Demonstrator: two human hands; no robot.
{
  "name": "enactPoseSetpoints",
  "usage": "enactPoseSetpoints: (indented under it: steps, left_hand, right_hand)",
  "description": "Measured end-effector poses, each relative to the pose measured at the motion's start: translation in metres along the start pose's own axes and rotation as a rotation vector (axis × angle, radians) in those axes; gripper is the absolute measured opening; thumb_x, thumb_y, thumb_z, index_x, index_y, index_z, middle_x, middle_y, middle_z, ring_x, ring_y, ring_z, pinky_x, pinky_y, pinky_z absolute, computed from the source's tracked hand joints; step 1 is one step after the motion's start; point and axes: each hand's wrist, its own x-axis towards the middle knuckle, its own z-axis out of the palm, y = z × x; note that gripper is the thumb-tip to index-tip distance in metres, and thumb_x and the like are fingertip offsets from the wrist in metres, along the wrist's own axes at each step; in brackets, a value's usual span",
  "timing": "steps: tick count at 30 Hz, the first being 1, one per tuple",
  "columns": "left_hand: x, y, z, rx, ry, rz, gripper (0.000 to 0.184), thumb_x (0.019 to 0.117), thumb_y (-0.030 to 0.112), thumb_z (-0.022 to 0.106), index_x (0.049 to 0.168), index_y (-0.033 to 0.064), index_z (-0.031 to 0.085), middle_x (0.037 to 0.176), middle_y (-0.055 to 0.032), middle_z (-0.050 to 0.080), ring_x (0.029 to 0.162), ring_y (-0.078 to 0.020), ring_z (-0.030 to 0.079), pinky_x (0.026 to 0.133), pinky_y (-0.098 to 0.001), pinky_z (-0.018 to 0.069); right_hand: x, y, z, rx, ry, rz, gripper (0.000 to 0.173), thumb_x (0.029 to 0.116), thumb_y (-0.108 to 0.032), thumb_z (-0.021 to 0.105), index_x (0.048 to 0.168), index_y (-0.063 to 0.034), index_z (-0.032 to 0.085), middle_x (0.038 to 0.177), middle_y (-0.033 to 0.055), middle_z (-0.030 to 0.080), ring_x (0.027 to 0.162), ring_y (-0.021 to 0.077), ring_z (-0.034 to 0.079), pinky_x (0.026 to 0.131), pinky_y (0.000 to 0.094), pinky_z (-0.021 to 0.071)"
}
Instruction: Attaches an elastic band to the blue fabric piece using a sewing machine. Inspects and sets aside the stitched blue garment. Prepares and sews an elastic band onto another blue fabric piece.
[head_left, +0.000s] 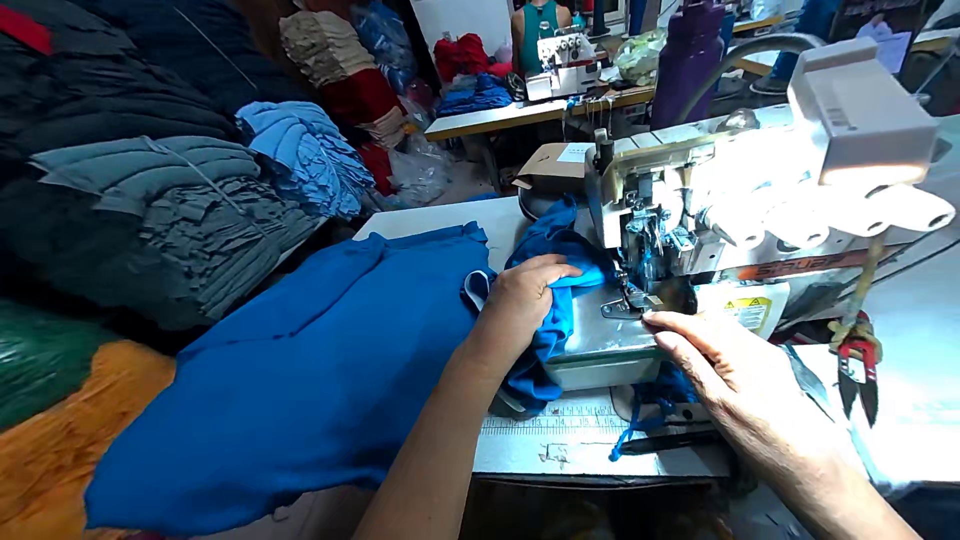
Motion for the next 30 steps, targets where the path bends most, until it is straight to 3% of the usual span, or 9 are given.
enactPoseSetpoints:
  steps: [3, 6, 10, 12, 17, 20, 23, 28, 30]
  left_hand:
    - [-0.018, 0.020, -0.010, 0.125, 0.016, -0.144, 0.034, 0.0908, -0.017, 0.054, 0.112, -0.0009, 0.076, 0.123, -0.0223, 0.070, 0.118, -0.0365, 0.067, 0.100, -0.0484, 0.0524]
    - [-0.051, 0.044, -0.015, 0.274, 0.061, -0.190, 0.033, 0.0897, -0.011, 0.060, 0.114, 0.0038, 0.077, 0.105, -0.0176, 0.071, 0.094, -0.0302, 0.071, 0.079, -0.0453, 0.0593]
    - [-0.089, 0.076, -0.014, 0.288, 0.057, -0.107, 0.036, 0.0787, -0.001, 0.060, 0.110, 0.0061, 0.078, 0.086, -0.0105, 0.067, 0.071, -0.0212, 0.068, 0.057, -0.0361, 0.0568]
    - [-0.097, 0.093, -0.009, 0.137, -0.032, -0.076, 0.036, 0.0796, -0.002, 0.059, 0.111, 0.0014, 0.077, 0.089, -0.0129, 0.071, 0.075, -0.0229, 0.071, 0.062, -0.0371, 0.0595]
    - [-0.099, 0.120, 0.031, -0.121, -0.139, -0.051, 0.032, 0.0878, 0.001, 0.061, 0.118, -0.0051, 0.072, 0.111, -0.0222, 0.071, 0.092, -0.0310, 0.073, 0.074, -0.0400, 0.0606]
    - [-0.097, 0.123, 0.044, -0.165, -0.144, -0.041, 0.042, 0.0986, 0.023, 0.060, 0.130, -0.0044, 0.066, 0.131, -0.0255, 0.065, 0.116, -0.0325, 0.069, 0.096, -0.0365, 0.0558]
    - [-0.096, 0.112, 0.051, -0.236, 0.015, 0.010, 0.032, 0.1002, 0.021, 0.060, 0.123, 0.0008, 0.073, 0.123, -0.0217, 0.069, 0.112, -0.0262, 0.070, 0.096, -0.0310, 0.0557]
    - [-0.095, 0.086, 0.037, -0.050, 0.181, 0.100, 0.029, 0.1007, 0.022, 0.057, 0.111, 0.0052, 0.077, 0.116, -0.0095, 0.075, 0.117, -0.0188, 0.067, 0.104, -0.0298, 0.0496]
    - [-0.096, 0.077, 0.028, 0.046, 0.156, 0.165, 0.030, 0.1016, 0.025, 0.056, 0.111, 0.0059, 0.077, 0.113, -0.0070, 0.076, 0.118, -0.0199, 0.067, 0.107, -0.0318, 0.0478]
  right_hand:
    - [-0.006, 0.002, -0.004, 0.088, 0.029, -0.025, 0.030, 0.1007, -0.033, 0.053, 0.110, -0.0198, 0.078, 0.085, -0.0101, 0.064, 0.071, -0.0035, 0.059, 0.063, 0.0133, 0.0491]
    - [-0.013, -0.005, -0.008, 0.241, -0.015, 0.011, 0.029, 0.1015, -0.033, 0.052, 0.103, -0.0184, 0.078, 0.079, -0.0126, 0.064, 0.067, -0.0074, 0.058, 0.060, 0.0096, 0.0483]
    - [-0.018, -0.016, -0.004, 0.330, -0.156, -0.052, 0.040, 0.1051, -0.042, 0.048, 0.119, -0.0159, 0.074, 0.090, -0.0086, 0.070, 0.078, -0.0050, 0.063, 0.069, 0.0135, 0.0524]
    - [-0.018, -0.017, 0.001, 0.299, -0.191, -0.080, 0.044, 0.1055, -0.047, 0.045, 0.122, -0.0174, 0.073, 0.096, -0.0076, 0.072, 0.084, -0.0026, 0.066, 0.073, 0.0173, 0.0550]
    - [-0.017, -0.007, -0.002, 0.259, -0.052, 0.054, 0.027, 0.0978, -0.034, 0.057, 0.086, -0.0193, 0.077, 0.075, -0.0132, 0.067, 0.069, -0.0077, 0.062, 0.062, 0.0125, 0.0516]
    - [-0.010, -0.003, -0.015, 0.224, 0.027, 0.111, 0.017, 0.0943, -0.026, 0.064, 0.088, -0.0165, 0.076, 0.074, -0.0120, 0.067, 0.067, -0.0077, 0.062, 0.061, 0.0116, 0.0507]
    - [-0.006, -0.003, -0.023, 0.274, 0.044, 0.220, 0.013, 0.0931, -0.012, 0.070, 0.104, -0.0061, 0.072, 0.076, -0.0033, 0.067, 0.068, -0.0007, 0.062, 0.064, 0.0176, 0.0505]
    - [-0.019, 0.002, -0.019, 0.514, 0.021, 0.241, 0.034, 0.0932, -0.022, 0.066, 0.127, -0.0158, 0.069, 0.090, -0.0101, 0.075, 0.079, -0.0013, 0.070, 0.071, 0.0153, 0.0572]
    - [-0.028, -0.005, -0.025, 0.540, -0.004, 0.218, 0.030, 0.0957, -0.024, 0.064, 0.123, -0.0160, 0.072, 0.092, -0.0092, 0.075, 0.082, -0.0007, 0.070, 0.075, 0.0158, 0.0577]
